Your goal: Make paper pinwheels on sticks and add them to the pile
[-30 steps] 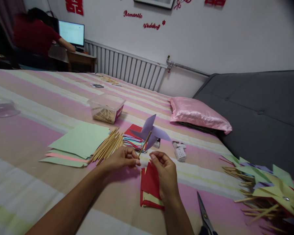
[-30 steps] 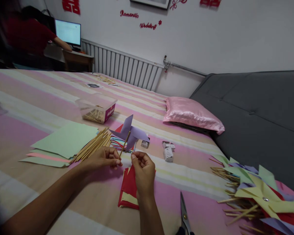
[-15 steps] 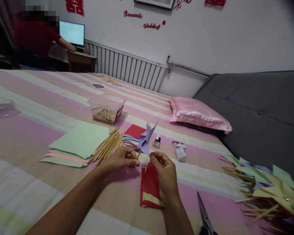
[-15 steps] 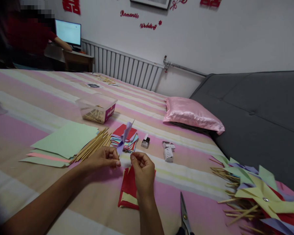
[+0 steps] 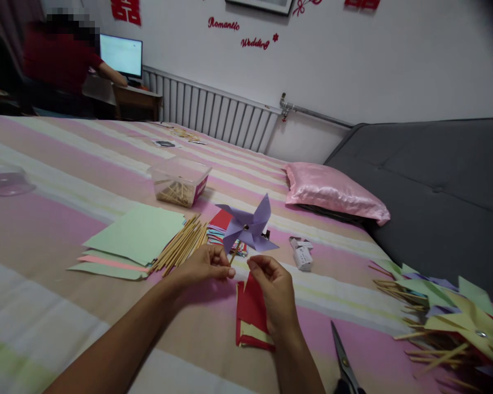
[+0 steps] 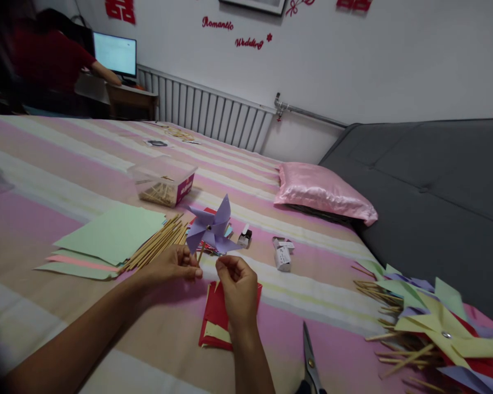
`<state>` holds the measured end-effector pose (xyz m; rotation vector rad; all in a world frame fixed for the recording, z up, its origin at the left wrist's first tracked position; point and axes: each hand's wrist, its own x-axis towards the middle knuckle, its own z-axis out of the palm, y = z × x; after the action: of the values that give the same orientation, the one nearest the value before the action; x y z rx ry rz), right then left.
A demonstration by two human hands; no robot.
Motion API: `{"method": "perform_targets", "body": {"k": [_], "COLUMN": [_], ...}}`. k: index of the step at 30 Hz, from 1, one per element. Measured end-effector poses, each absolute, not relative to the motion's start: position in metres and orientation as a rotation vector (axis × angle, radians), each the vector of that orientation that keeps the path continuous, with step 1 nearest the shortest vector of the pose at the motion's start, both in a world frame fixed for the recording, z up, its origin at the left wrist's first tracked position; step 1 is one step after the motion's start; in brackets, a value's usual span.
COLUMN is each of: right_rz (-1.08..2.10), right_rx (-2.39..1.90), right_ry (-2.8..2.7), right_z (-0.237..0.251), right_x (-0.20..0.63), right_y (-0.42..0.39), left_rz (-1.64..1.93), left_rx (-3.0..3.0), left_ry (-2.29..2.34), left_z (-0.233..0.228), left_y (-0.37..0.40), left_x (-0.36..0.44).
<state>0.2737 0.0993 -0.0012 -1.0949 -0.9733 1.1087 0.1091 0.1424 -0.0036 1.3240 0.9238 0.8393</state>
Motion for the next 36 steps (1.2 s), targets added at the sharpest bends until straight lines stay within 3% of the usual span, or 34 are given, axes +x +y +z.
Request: {"method": "perform_targets", "body": {"k": [36], "right_rz": [1.078], "right_rx": [-1.147], "right_ry": [-1.114], "right_z": [-0.0037], "right_x": [0.2719], "right_y": [0.0995], "left_rz": [0.857], "left_rx": [1.357], "left_ry": [0.796], "left_z": [-0.0035], "left_y": [0.1440], "left_x": [0.1069]}}
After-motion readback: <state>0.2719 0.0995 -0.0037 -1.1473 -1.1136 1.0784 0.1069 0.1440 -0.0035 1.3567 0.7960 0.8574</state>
